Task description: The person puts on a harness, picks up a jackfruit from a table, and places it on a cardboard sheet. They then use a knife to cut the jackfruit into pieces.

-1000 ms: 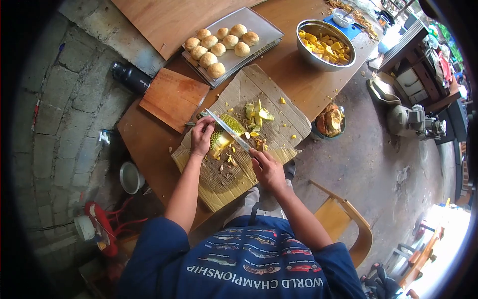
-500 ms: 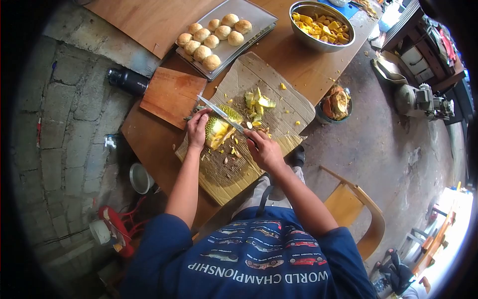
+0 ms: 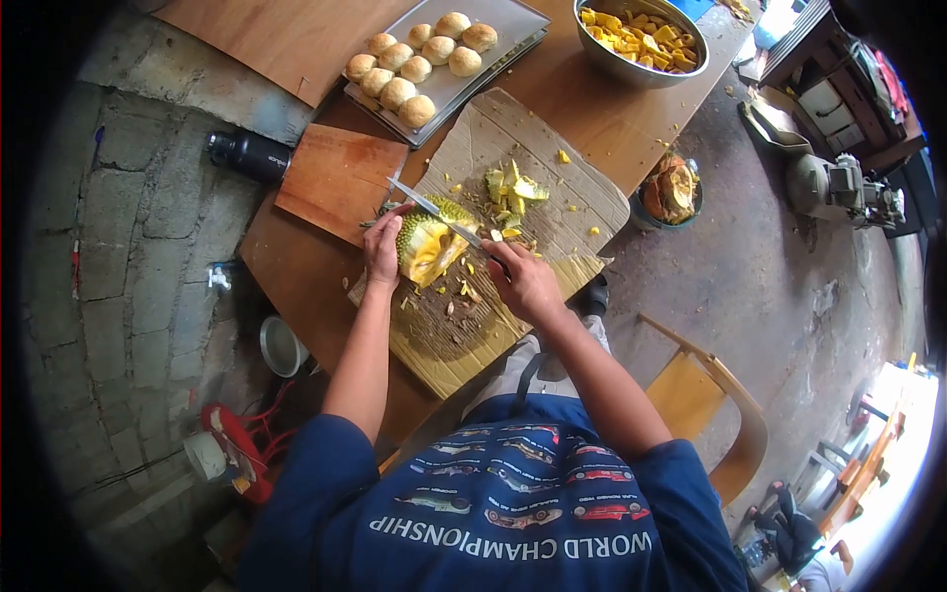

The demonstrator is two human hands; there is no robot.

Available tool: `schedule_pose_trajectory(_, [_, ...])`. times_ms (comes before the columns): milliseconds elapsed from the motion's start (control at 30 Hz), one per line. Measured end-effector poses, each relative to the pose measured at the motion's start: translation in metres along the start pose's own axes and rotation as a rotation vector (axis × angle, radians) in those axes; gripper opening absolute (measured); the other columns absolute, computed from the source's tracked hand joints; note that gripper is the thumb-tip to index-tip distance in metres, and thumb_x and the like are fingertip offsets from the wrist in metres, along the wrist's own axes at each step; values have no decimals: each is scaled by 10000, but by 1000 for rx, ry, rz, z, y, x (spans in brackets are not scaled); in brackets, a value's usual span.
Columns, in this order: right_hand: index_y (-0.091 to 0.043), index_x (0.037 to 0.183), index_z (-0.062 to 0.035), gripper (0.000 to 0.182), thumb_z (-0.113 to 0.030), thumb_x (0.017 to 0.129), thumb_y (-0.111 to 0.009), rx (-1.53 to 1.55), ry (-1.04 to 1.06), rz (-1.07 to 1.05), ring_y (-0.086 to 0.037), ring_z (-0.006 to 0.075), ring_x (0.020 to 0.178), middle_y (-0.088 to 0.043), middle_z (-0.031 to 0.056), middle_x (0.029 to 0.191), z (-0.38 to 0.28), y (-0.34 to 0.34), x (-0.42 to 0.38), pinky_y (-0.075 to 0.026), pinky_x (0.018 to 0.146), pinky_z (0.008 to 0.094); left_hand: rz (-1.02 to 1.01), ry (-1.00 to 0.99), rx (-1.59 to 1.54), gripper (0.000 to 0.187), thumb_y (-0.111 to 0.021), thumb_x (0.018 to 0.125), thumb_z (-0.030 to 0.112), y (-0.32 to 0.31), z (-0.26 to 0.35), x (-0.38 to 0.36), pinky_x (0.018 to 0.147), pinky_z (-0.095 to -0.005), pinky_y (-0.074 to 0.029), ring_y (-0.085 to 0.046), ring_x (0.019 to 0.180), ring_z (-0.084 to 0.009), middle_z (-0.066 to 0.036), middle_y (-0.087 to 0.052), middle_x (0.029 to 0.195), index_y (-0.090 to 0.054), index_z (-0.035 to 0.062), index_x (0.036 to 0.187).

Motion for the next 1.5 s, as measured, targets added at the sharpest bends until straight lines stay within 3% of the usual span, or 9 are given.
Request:
schedule_pose_trajectory(400, [-623,1324,-244,290,-275,1036,-608,-85,-41,-3,-705,381,825,-648,106,956,0,18,-29,-578,683,508,-18,-5,-22,353,-546,1030,163,6,-21,5,1075,-325,-451,-619,1201,-174,-99,-743,1257,-740,-41,1243])
schedule_pose_trajectory(533, [-635,1295,-182,276,-274,1037,-594,-31,0,13,-695,403,925,-683,151,1041,2,-3,12,-575,767,517,28,-50,90,358,-552,1012,160,7,-25,3,1060,-318,-459,-634,1174,-172,-91,-746,1240,-742,-47,1233])
schedule_pose_trajectory(567, [-641,1290,-162,277,-269,1039,-591,-13,-35,-31,-690,409,965,-690,171,1075,5,-3,14,-571,798,515,35,-81,145,375,-558,1031,187,8,-23,3,987,-302,-509,-668,1097,-167,-96,-744,1201,-717,-60,1264])
schedule_pose_trajectory(700, [-642,1297,-170,278,-267,1041,-592,39,50,31,-696,406,943,-690,162,1062,5,4,-4,-572,786,513,-31,-133,140,363,-547,1035,171,0,-9,2,1008,-306,-492,-658,1109,-160,-85,-742,1208,-718,-53,1264])
schedule_pose_trajectory(800, [-667,1291,-157,277,-209,1021,-641,-5,-59,3,-693,411,994,-720,156,1115,-4,21,-24,-567,859,486,-77,-57,226,333,-529,1048,161,-6,0,3,1046,-293,-458,-630,1159,-147,-65,-718,1252,-700,-36,1254])
schedule_pose_trajectory(900, [-667,1307,-170,289,-221,1024,-644,-27,-69,-19,-700,397,967,-718,151,1109,1,23,-30,-575,823,480,38,76,140,172,-581,1056,183,-16,-4,7,862,-273,-481,-578,901,-103,-12,-654,977,-622,16,1064])
schedule_pose_trajectory(1000, [-633,1324,-206,288,-281,1050,-586,-42,-47,1,-703,405,901,-681,137,1041,8,17,-31,-576,748,517,68,24,250,158,-616,1054,188,-16,-13,10,842,-253,-457,-547,905,-73,10,-618,957,-616,31,1035])
schedule_pose_trajectory(1233, [-624,1319,-211,282,-281,1049,-583,15,-118,-32,-701,404,908,-680,136,1058,17,21,-58,-577,744,515,15,21,99,121,-588,1065,155,-16,-2,7,927,-258,-430,-540,976,-83,4,-616,1033,-609,55,999])
schedule_pose_trajectory(1500, [-629,1289,-161,270,-254,1038,-588,75,-36,49,-691,416,946,-688,146,1097,20,-19,2,-564,782,518,-20,23,136,126,-559,1071,149,-17,5,-5,944,-253,-415,-528,1004,-78,15,-615,1077,-638,57,1034])
Point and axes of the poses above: each hand's wrist, its own x-axis towards the middle knuckle, its own y-axis out of the back of the hand, z = x × y, the point moved 2 cm from there along x, towards the middle knuckle
